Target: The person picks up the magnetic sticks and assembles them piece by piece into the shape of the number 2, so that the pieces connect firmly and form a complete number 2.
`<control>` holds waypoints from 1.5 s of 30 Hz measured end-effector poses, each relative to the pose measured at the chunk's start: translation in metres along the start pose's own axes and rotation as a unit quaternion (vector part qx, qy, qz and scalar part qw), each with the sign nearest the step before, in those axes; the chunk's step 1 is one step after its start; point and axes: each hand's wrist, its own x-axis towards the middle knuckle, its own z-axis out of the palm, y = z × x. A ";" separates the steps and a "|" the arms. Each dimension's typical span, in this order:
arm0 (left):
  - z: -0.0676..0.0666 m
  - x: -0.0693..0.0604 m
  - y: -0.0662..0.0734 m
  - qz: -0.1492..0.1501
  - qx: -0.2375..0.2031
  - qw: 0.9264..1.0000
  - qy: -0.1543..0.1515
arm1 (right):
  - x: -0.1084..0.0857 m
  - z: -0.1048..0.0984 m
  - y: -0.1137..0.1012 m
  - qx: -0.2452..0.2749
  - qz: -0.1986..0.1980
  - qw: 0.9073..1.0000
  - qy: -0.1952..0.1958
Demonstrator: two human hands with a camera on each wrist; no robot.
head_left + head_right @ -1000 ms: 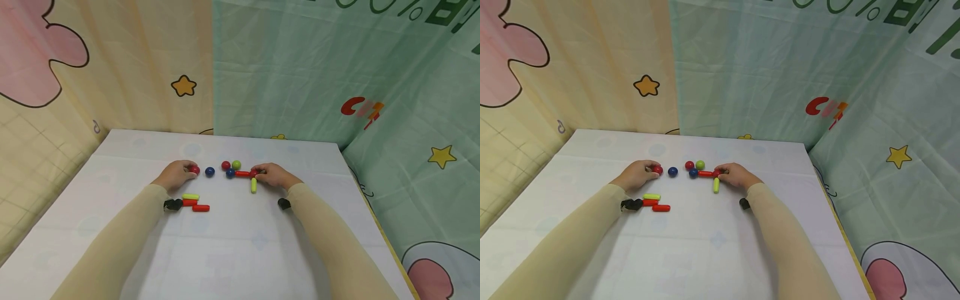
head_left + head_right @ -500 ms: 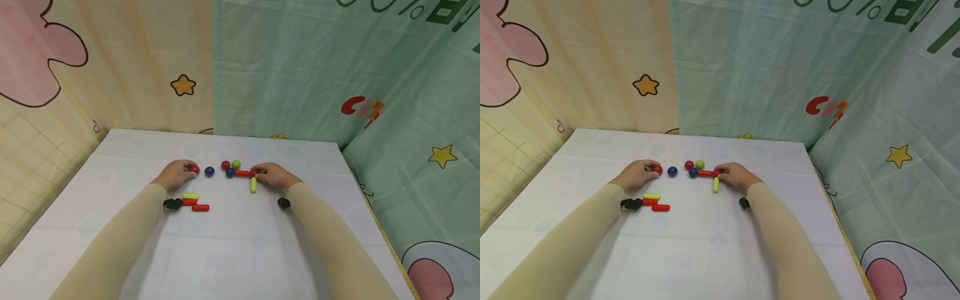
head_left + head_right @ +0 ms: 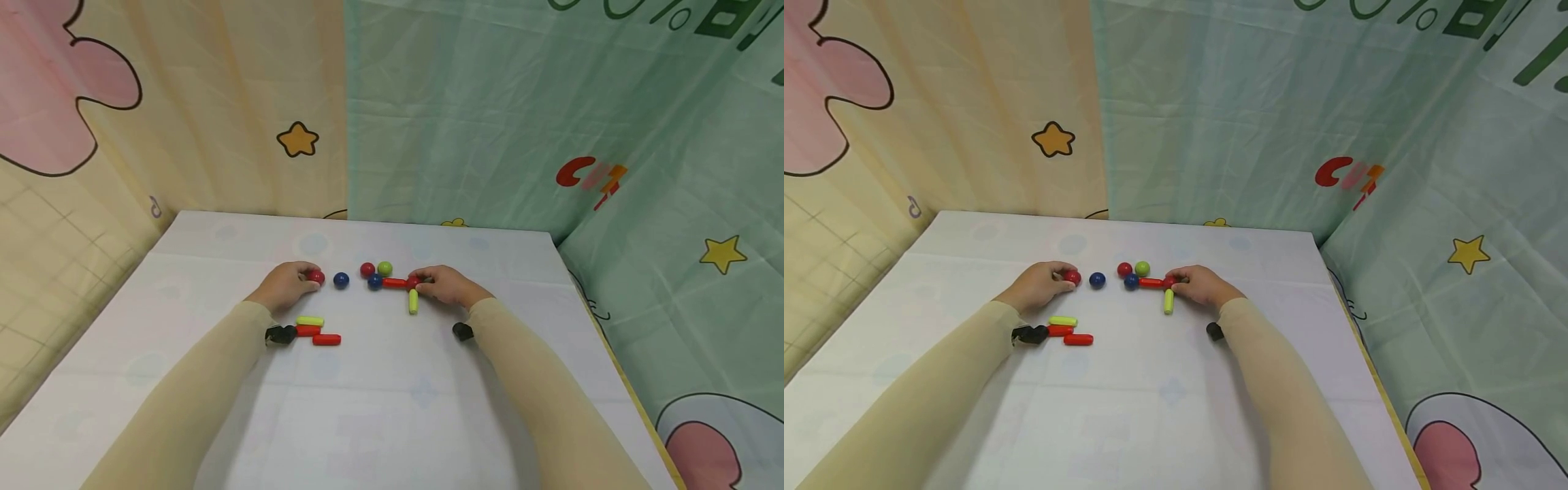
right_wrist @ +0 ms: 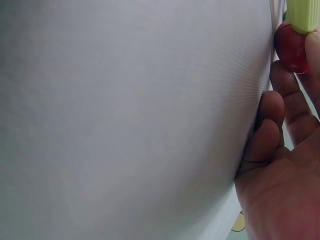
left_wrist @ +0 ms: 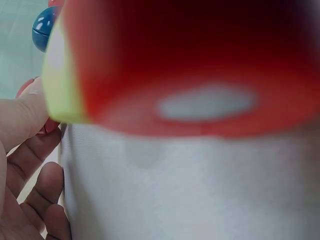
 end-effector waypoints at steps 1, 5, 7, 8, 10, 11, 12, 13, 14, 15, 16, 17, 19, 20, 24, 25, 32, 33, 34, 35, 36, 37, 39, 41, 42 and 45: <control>0.000 0.000 0.000 0.000 0.001 1.000 0.000 | 0.000 0.000 0.000 0.000 0.001 1.000 0.001; 0.000 -0.001 0.002 -0.005 0.003 1.000 0.001 | -0.001 0.000 -0.001 0.003 0.003 1.000 0.002; -0.001 -0.003 0.003 -0.003 0.006 1.000 0.001 | -0.001 0.001 0.000 0.005 0.003 1.000 0.003; -0.001 -0.003 0.003 -0.002 0.006 1.000 0.000 | -0.001 0.001 0.000 0.006 0.002 1.000 0.003; -0.001 -0.004 0.004 0.002 0.010 1.000 0.001 | 0.000 0.001 0.000 0.006 -0.001 1.000 0.004; -0.001 -0.004 0.004 0.003 0.010 1.000 0.002 | 0.000 0.001 0.001 0.005 -0.002 1.000 0.004; -0.002 -0.004 0.003 0.006 0.011 1.000 0.002 | 0.000 0.001 0.001 0.005 -0.003 1.000 0.004; -0.002 -0.003 0.002 0.007 0.012 1.000 0.003 | 0.001 0.001 0.002 0.004 -0.004 1.000 0.003; -0.002 -0.003 0.001 0.010 0.011 1.000 0.003 | 0.001 0.001 0.002 0.004 -0.004 1.000 0.003; -0.002 -0.003 0.000 0.013 0.012 1.000 0.003 | 0.002 0.002 0.002 0.005 -0.004 1.000 0.003; -0.003 -0.004 0.000 0.015 0.011 1.000 0.002 | 0.002 0.002 0.002 0.004 -0.004 1.000 0.003; -0.004 -0.005 -0.001 0.016 0.010 1.000 0.002 | 0.002 0.002 0.003 0.006 -0.003 1.000 0.003; -0.005 -0.006 -0.002 0.014 0.005 1.000 0.001 | 0.002 0.002 0.002 0.006 -0.001 1.000 0.005; -0.006 -0.007 -0.002 0.014 0.002 1.000 -0.001 | 0.001 0.002 0.002 0.006 -0.001 1.000 0.005; -0.011 -0.009 -0.004 0.009 -0.006 1.000 -0.003 | 0.000 0.002 0.001 0.005 -0.001 1.000 0.005; -0.012 -0.009 -0.004 0.008 -0.006 1.000 -0.003 | 0.000 0.001 0.001 0.006 -0.001 1.000 0.004; -0.012 -0.018 0.003 0.023 -0.005 1.000 -0.003 | -0.001 0.000 0.000 0.006 0.001 1.000 -0.001; -0.011 -0.020 0.005 0.027 -0.003 1.000 -0.004 | -0.001 0.000 0.000 0.005 0.001 1.000 -0.002; -0.010 -0.022 0.007 0.030 -0.002 1.000 -0.007 | -0.001 0.000 -0.001 0.006 0.001 1.000 -0.003; -0.007 -0.024 0.010 0.034 -0.001 0.999 -0.010 | -0.001 0.000 -0.001 0.006 0.001 1.000 -0.003; -0.005 -0.026 0.013 0.041 0.002 0.999 -0.015 | -0.001 0.000 -0.001 0.006 0.001 1.000 -0.003; -0.002 -0.028 0.016 0.046 0.003 0.999 -0.021 | -0.001 0.000 -0.001 0.006 0.001 1.000 -0.004; 0.005 -0.031 0.023 0.056 0.006 0.998 -0.029 | -0.002 0.000 -0.002 0.006 0.002 1.000 -0.004; 0.013 -0.034 0.031 0.074 0.013 0.997 -0.037 | -0.002 0.000 -0.003 0.005 0.004 1.000 -0.005; 0.017 -0.035 0.035 0.085 0.017 0.995 -0.042 | -0.002 0.000 -0.003 0.004 0.005 1.000 -0.005; 0.029 -0.038 0.045 0.111 0.029 0.992 -0.049 | -0.002 0.000 -0.004 0.001 0.004 1.000 -0.005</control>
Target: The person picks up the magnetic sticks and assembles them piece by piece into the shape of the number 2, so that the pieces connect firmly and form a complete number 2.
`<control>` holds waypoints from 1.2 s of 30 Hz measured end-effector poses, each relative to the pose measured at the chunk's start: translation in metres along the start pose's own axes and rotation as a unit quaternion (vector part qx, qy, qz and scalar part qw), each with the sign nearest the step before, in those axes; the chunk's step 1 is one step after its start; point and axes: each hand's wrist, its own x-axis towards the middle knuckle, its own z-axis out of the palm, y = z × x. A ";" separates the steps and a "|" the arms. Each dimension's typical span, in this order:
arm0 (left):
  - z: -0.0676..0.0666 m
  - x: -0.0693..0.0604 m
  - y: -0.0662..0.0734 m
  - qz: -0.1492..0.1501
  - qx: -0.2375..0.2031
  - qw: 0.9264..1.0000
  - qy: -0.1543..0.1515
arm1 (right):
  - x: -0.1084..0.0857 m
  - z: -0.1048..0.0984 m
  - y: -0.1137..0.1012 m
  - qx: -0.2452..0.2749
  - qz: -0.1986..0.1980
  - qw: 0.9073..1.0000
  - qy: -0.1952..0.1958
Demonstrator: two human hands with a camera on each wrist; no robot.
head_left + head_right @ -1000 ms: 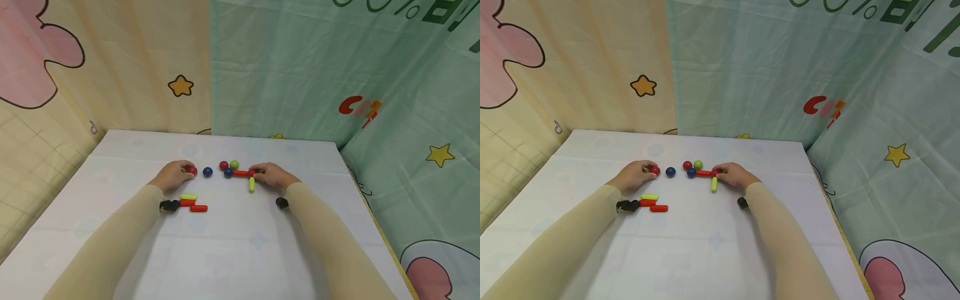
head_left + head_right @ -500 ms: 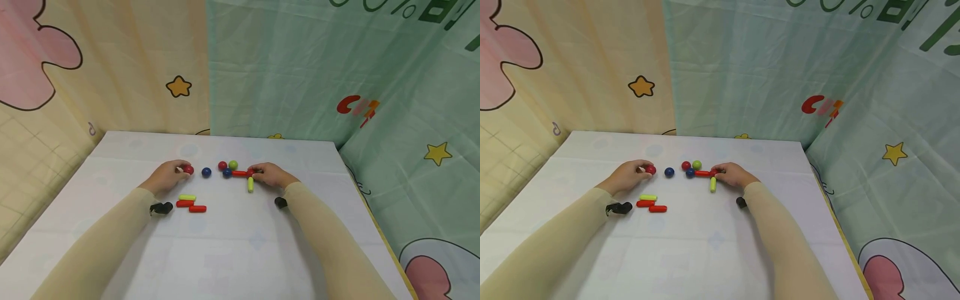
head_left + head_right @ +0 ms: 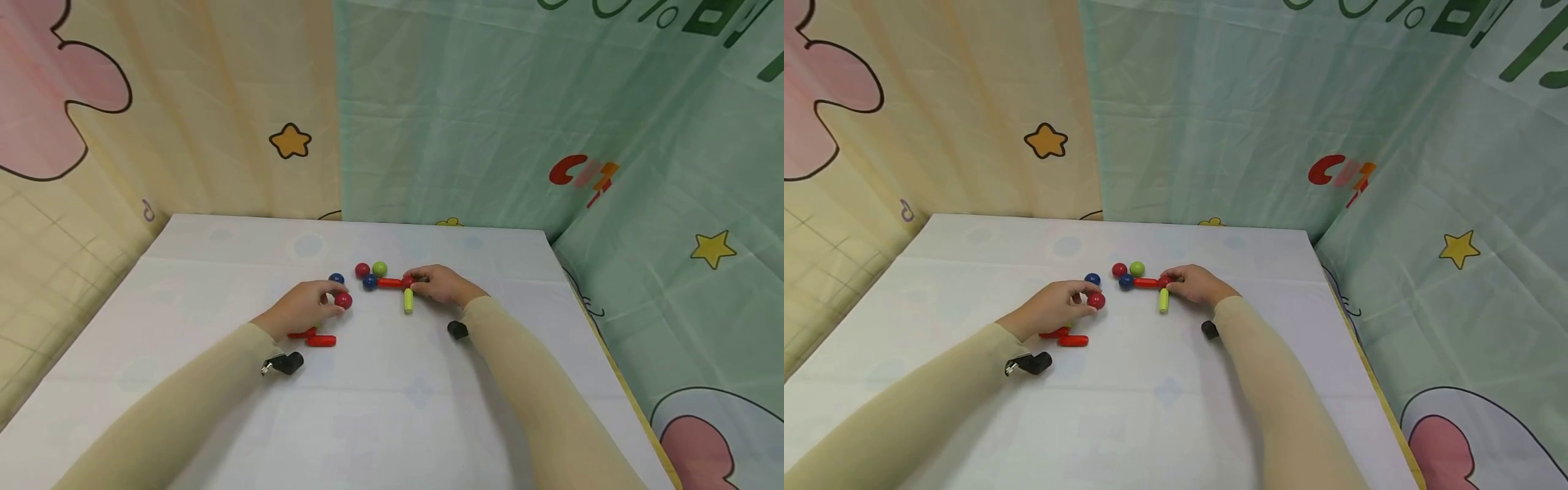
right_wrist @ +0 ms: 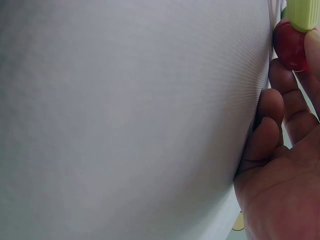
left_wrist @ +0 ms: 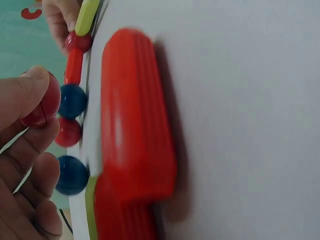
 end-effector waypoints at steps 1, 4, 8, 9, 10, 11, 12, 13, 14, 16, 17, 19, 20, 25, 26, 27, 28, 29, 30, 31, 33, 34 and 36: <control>0.003 0.000 0.004 0.008 0.002 1.000 -0.003 | 0.000 0.000 0.000 0.000 0.000 1.000 0.000; 0.014 0.001 0.013 0.023 0.002 1.000 -0.012 | 0.000 0.000 0.000 0.000 -0.001 1.000 0.000; 0.025 0.006 0.023 0.028 -0.001 0.999 -0.020 | 0.001 0.000 0.000 0.002 0.003 1.000 -0.001; 0.028 0.007 0.025 0.028 -0.002 0.999 -0.021 | 0.001 0.000 0.000 0.003 0.004 1.000 -0.001; 0.030 0.008 0.028 0.026 -0.004 0.999 -0.021 | 0.001 0.000 0.000 0.003 0.006 1.000 -0.001; 0.032 0.009 0.030 0.026 -0.005 0.999 -0.022 | 0.001 0.000 0.000 0.003 0.006 1.000 -0.001; 0.035 0.010 0.032 0.026 -0.006 0.999 -0.022 | 0.001 0.000 0.000 0.003 0.006 1.000 -0.002; 0.037 0.012 0.034 0.027 -0.006 0.999 -0.023 | 0.001 0.000 0.000 0.003 0.007 1.000 -0.002; 0.040 0.013 0.036 0.028 -0.009 0.999 -0.024 | 0.001 0.000 0.000 0.002 0.005 1.000 -0.001; 0.045 0.016 0.040 0.033 -0.006 0.999 -0.026 | 0.002 0.000 0.001 0.002 0.002 1.000 -0.001; 0.048 0.017 0.042 0.034 -0.005 0.999 -0.028 | 0.002 0.000 0.001 0.002 0.000 1.000 0.000; 0.053 0.019 0.045 0.038 -0.001 0.999 -0.031 | 0.002 0.000 0.001 0.000 -0.004 1.000 0.002; 0.055 0.021 0.047 0.038 0.002 0.999 -0.032 | 0.002 0.000 0.002 -0.002 -0.006 1.000 0.003; 0.065 0.025 0.055 0.043 0.007 0.998 -0.037 | 0.002 0.000 0.002 -0.004 -0.009 1.000 0.001; 0.066 0.026 0.056 0.046 0.010 0.998 -0.036 | 0.002 0.000 0.002 -0.003 -0.008 1.000 0.001; 0.068 0.027 0.058 0.051 0.012 0.998 -0.035 | 0.002 0.000 0.002 -0.002 -0.006 1.000 0.001; 0.069 0.027 0.059 0.053 0.013 0.998 -0.034 | 0.002 0.000 0.002 -0.001 -0.005 1.000 0.001; 0.070 0.028 0.061 0.055 0.014 0.998 -0.034 | 0.002 0.000 0.003 0.000 -0.004 1.000 0.001; 0.072 0.029 0.062 0.057 0.016 0.998 -0.033 | 0.002 0.000 0.003 0.001 -0.003 1.000 0.001; 0.073 0.029 0.063 0.057 0.017 0.998 -0.032 | 0.002 0.000 0.003 0.002 -0.002 1.000 0.001; 0.075 0.030 0.065 0.057 0.018 0.998 -0.030 | 0.002 0.000 0.002 0.002 -0.001 1.000 0.001; 0.077 0.031 0.066 0.057 0.018 0.998 -0.027 | 0.002 0.000 0.002 0.001 -0.001 1.000 0.001; 0.079 0.032 0.067 0.061 0.017 0.998 -0.023 | 0.002 0.000 0.002 0.003 0.001 1.000 -0.001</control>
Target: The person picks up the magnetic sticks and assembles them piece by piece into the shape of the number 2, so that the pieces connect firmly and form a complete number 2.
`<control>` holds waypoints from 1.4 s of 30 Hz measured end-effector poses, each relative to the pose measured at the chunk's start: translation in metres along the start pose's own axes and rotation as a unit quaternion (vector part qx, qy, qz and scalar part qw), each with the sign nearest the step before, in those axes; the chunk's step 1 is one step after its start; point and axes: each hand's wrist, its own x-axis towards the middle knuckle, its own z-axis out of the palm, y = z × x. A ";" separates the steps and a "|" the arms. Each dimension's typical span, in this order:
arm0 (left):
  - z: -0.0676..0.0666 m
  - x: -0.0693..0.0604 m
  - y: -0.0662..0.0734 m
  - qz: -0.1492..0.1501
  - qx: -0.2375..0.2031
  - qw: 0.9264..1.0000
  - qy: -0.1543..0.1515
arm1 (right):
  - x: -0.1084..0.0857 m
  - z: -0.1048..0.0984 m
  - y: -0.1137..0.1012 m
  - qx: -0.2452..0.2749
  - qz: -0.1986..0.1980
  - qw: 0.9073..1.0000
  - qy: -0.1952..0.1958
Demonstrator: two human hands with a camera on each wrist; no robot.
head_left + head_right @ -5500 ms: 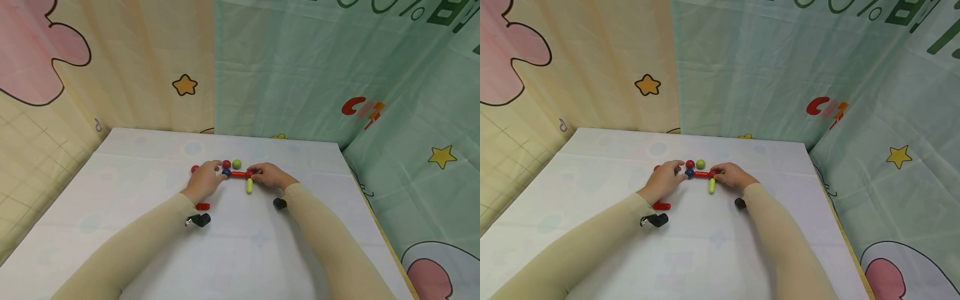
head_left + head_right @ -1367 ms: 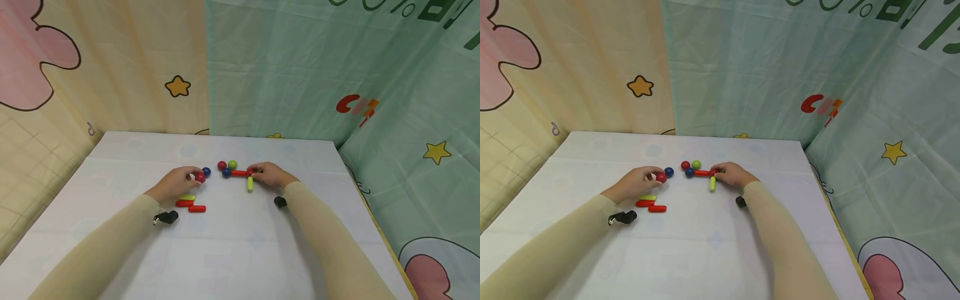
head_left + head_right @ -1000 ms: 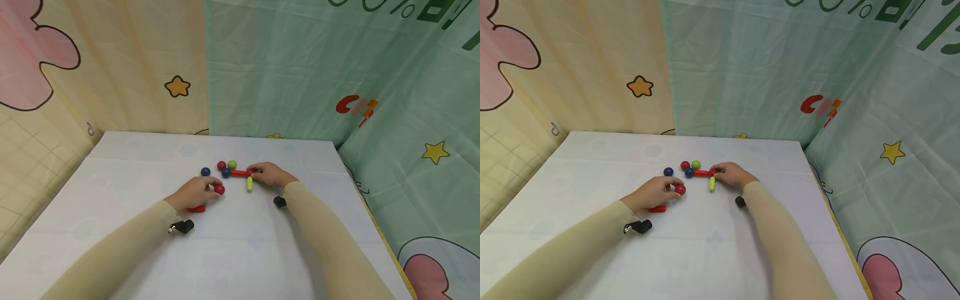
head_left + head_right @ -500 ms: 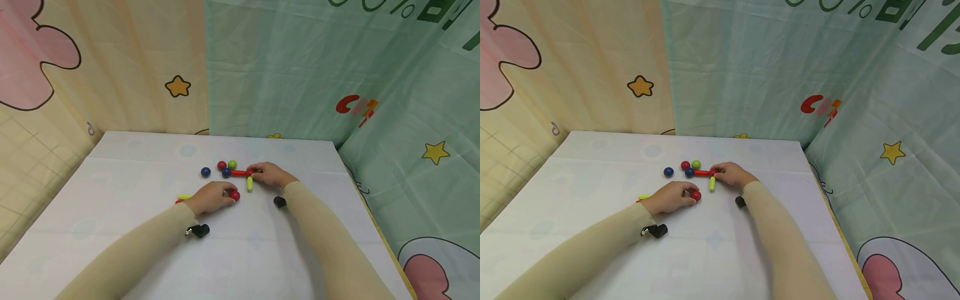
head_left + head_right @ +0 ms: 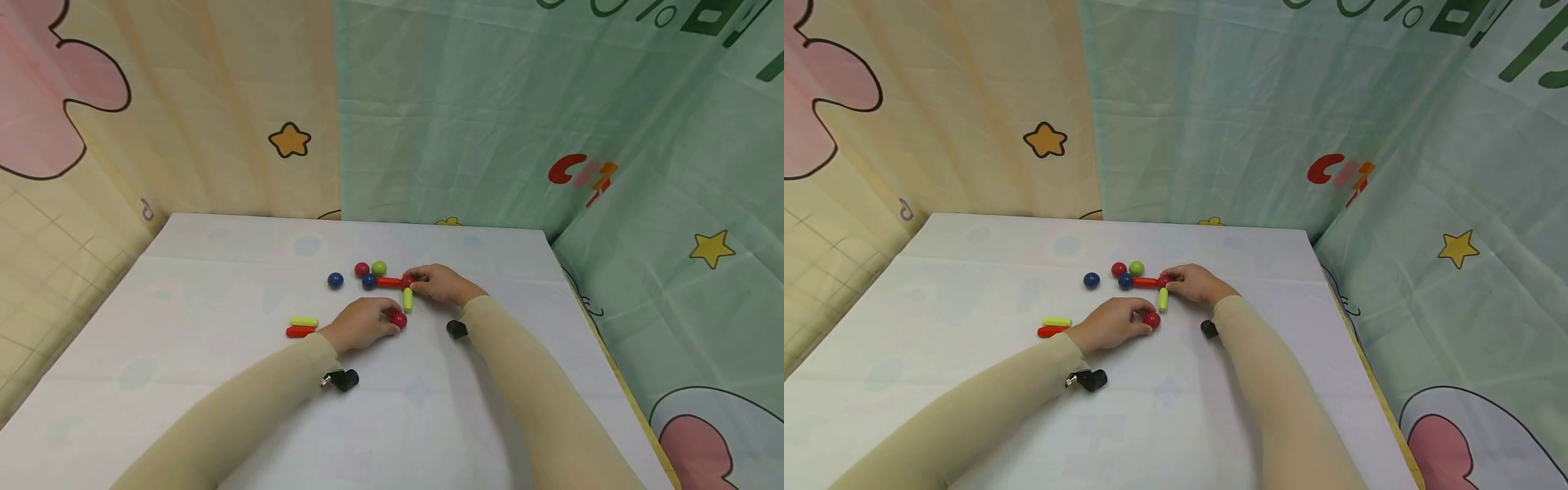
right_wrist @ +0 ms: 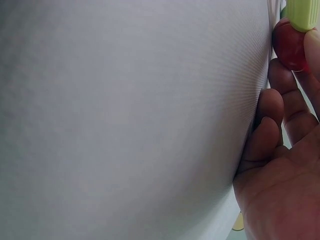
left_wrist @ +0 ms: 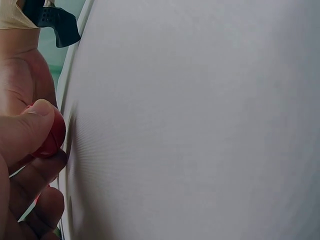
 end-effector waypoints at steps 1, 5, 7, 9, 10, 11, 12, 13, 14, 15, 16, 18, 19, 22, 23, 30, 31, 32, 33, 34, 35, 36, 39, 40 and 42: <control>0.001 0.000 0.001 0.002 -0.001 1.000 0.002 | 0.000 0.000 0.000 -0.001 -0.001 1.000 0.000; 0.003 0.002 0.002 0.006 -0.004 1.000 0.008 | 0.001 -0.001 0.000 -0.004 -0.008 1.000 -0.001; 0.004 0.002 0.003 0.005 -0.005 1.000 0.009 | 0.002 -0.001 0.001 -0.009 -0.013 1.000 -0.001; 0.005 0.002 0.003 0.004 -0.006 1.000 0.008 | 0.002 -0.001 0.001 -0.010 -0.014 1.000 -0.001; 0.005 0.002 0.004 0.004 -0.006 1.000 0.008 | 0.001 -0.001 0.001 -0.009 -0.014 1.000 -0.001; 0.005 0.002 0.004 0.004 -0.006 1.000 0.008 | 0.002 0.000 0.001 -0.010 -0.014 1.000 -0.001; 0.005 0.002 0.004 0.005 -0.006 1.000 0.008 | 0.002 0.000 0.001 -0.009 -0.013 1.000 0.000; 0.005 0.002 0.004 0.005 -0.006 1.000 0.008 | 0.001 0.000 0.001 -0.007 -0.011 1.000 0.000; 0.006 0.002 0.005 0.007 -0.007 1.000 0.009 | 0.001 0.000 0.001 -0.005 -0.010 1.000 0.000; 0.006 0.002 0.005 0.007 -0.008 1.000 0.010 | 0.001 0.000 0.001 -0.004 -0.008 1.000 0.000; 0.006 0.002 0.005 0.008 -0.009 1.000 0.012 | 0.001 0.000 0.000 -0.003 -0.007 1.000 0.000; 0.007 0.002 0.005 0.009 -0.008 1.000 0.013 | 0.001 0.001 0.000 0.000 -0.005 1.000 0.000; 0.007 0.002 0.006 0.009 -0.009 1.000 0.015 | 0.001 0.001 0.000 0.000 -0.004 1.000 0.001; 0.008 0.002 0.005 0.011 -0.010 1.000 0.019 | 0.000 0.001 0.000 0.000 -0.003 1.000 0.002; 0.009 0.003 0.005 0.012 -0.009 1.000 0.020 | 0.000 0.001 -0.001 0.000 -0.003 1.000 0.003; 0.010 0.004 0.004 0.014 -0.009 0.999 0.030 | 0.000 0.000 -0.001 0.001 -0.008 1.000 0.007; 0.010 0.004 0.004 0.013 -0.011 0.999 0.030 | -0.001 0.000 -0.001 0.000 -0.009 1.000 0.006; 0.011 0.004 0.004 0.012 -0.012 0.999 0.031 | -0.001 0.000 -0.002 0.001 -0.009 1.000 0.006; 0.011 0.004 0.004 0.011 -0.014 0.999 0.032 | -0.001 0.000 -0.002 0.001 -0.009 1.000 0.006; 0.011 0.005 0.004 0.011 -0.015 0.999 0.034 | -0.001 0.000 -0.002 0.001 -0.009 1.000 0.006; 0.011 0.005 0.004 0.010 -0.016 0.999 0.034 | -0.001 0.000 -0.002 0.001 -0.010 1.000 0.005; 0.011 0.005 0.004 0.011 -0.018 0.999 0.035 | -0.002 -0.001 -0.002 0.002 -0.010 1.000 0.005; 0.012 0.007 0.005 0.013 -0.016 0.999 0.040 | -0.002 -0.001 -0.002 0.007 -0.009 1.000 0.005; 0.012 0.007 0.005 0.014 -0.016 0.999 0.041 | -0.001 -0.001 -0.002 0.007 -0.009 1.000 0.005; 0.012 0.007 0.006 0.014 -0.014 0.999 0.044 | -0.001 -0.001 -0.002 0.009 -0.009 1.000 0.004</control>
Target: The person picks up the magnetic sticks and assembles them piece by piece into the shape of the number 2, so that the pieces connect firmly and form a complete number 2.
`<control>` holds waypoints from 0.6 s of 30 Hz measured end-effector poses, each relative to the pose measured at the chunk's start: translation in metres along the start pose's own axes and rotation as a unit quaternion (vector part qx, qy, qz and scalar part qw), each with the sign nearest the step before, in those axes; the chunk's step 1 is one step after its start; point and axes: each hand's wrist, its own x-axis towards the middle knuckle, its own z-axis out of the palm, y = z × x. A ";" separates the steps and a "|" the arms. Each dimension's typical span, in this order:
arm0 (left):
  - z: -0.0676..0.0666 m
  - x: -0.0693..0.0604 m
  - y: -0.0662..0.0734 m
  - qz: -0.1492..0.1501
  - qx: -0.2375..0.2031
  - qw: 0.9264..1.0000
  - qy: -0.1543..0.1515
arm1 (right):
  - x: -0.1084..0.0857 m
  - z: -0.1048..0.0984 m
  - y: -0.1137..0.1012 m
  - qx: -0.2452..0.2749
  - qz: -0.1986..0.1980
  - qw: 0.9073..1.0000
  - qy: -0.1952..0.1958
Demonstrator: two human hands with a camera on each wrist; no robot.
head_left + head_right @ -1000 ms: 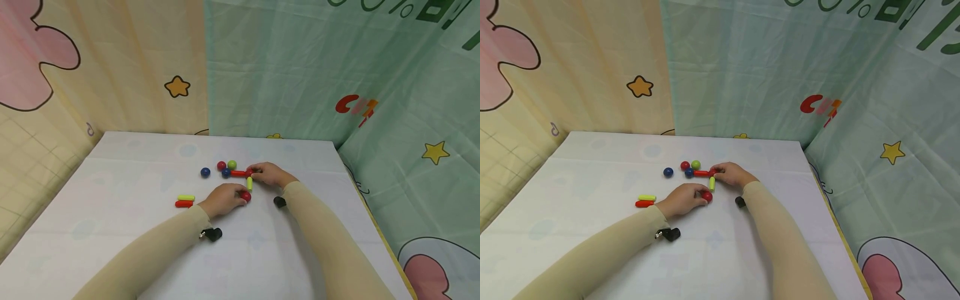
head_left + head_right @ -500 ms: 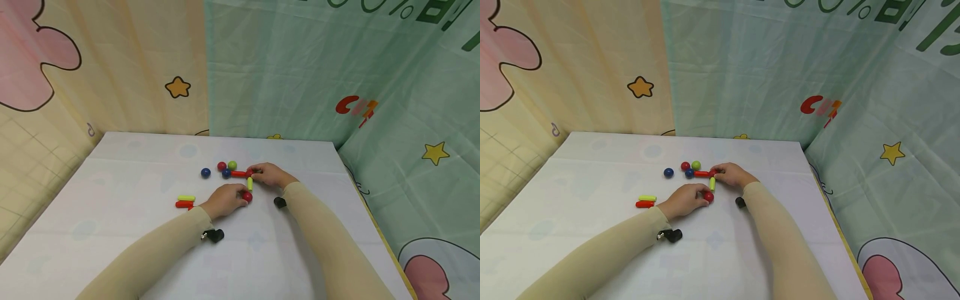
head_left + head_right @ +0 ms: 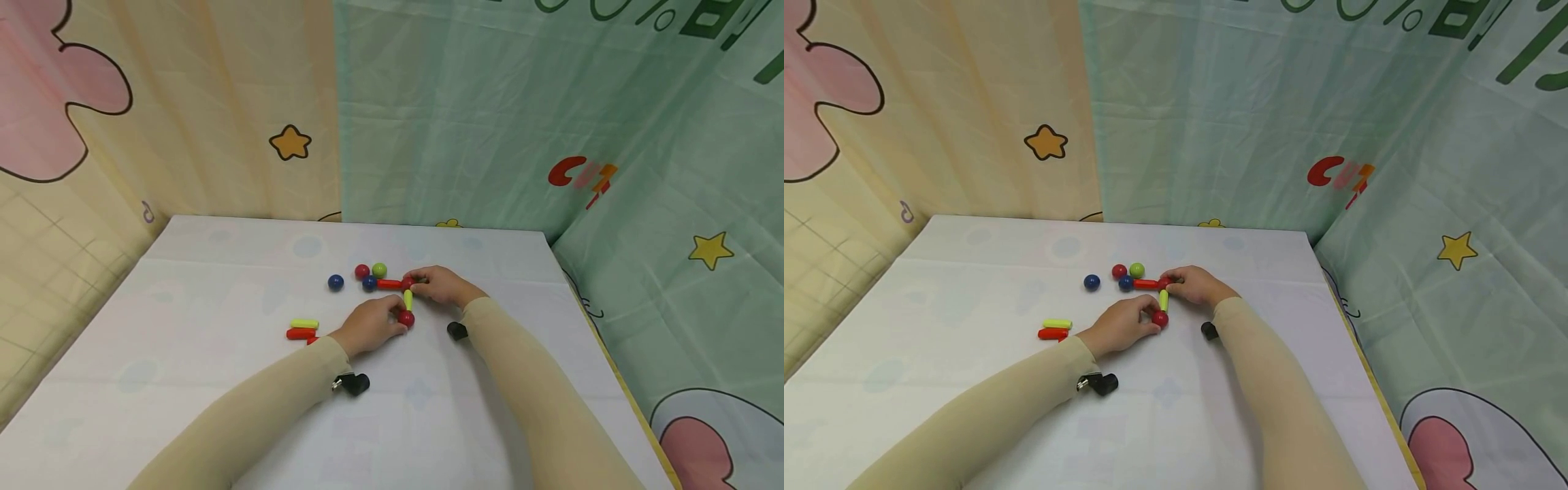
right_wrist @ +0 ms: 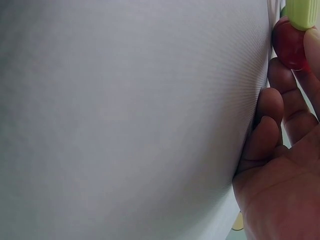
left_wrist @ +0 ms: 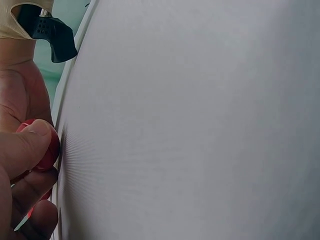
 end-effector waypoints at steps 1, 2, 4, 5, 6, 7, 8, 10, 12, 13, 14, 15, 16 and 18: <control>0.000 0.000 0.000 0.000 0.002 1.000 0.001 | 0.000 0.000 0.000 0.001 -0.002 1.000 0.000; 0.000 0.001 0.001 -0.001 0.003 1.000 0.002 | 0.001 0.000 0.001 0.002 -0.005 1.000 0.000; 0.001 0.001 0.002 -0.003 0.004 1.000 0.004 | 0.001 0.000 0.001 0.004 -0.012 1.000 0.001; 0.001 0.002 0.002 -0.005 0.005 1.000 0.005 | 0.001 0.000 0.001 0.005 -0.015 1.000 0.001; 0.001 0.002 0.002 -0.006 0.005 1.000 0.005 | 0.001 0.000 0.001 0.005 -0.018 1.000 0.001; 0.002 0.002 0.002 -0.007 0.005 1.000 0.006 | 0.001 0.000 0.001 0.005 -0.020 1.000 0.001; 0.002 0.003 0.002 -0.008 0.003 1.000 0.006 | 0.001 0.000 0.001 0.003 -0.021 1.000 0.001; 0.002 0.003 0.001 -0.009 0.001 1.000 0.006 | 0.001 -0.001 0.001 0.000 -0.021 1.000 0.000; 0.003 0.003 0.001 -0.010 -0.002 1.000 0.006 | 0.001 0.000 0.001 -0.003 -0.020 1.000 -0.001; 0.003 0.003 0.001 -0.009 -0.003 1.000 0.006 | 0.001 0.000 0.001 -0.004 -0.019 1.000 -0.002; 0.003 0.003 0.000 -0.009 -0.003 1.000 0.006 | 0.001 0.000 0.001 -0.004 -0.018 1.000 -0.001; 0.003 0.003 0.000 -0.009 -0.003 1.000 0.006 | 0.001 0.000 0.001 -0.003 -0.017 1.000 -0.001; 0.003 0.003 0.000 -0.009 -0.004 1.000 0.006 | 0.001 0.000 0.001 -0.003 -0.015 1.000 -0.001; 0.003 0.003 0.000 -0.007 -0.004 1.000 0.006 | 0.000 0.000 0.000 -0.002 -0.015 1.000 0.000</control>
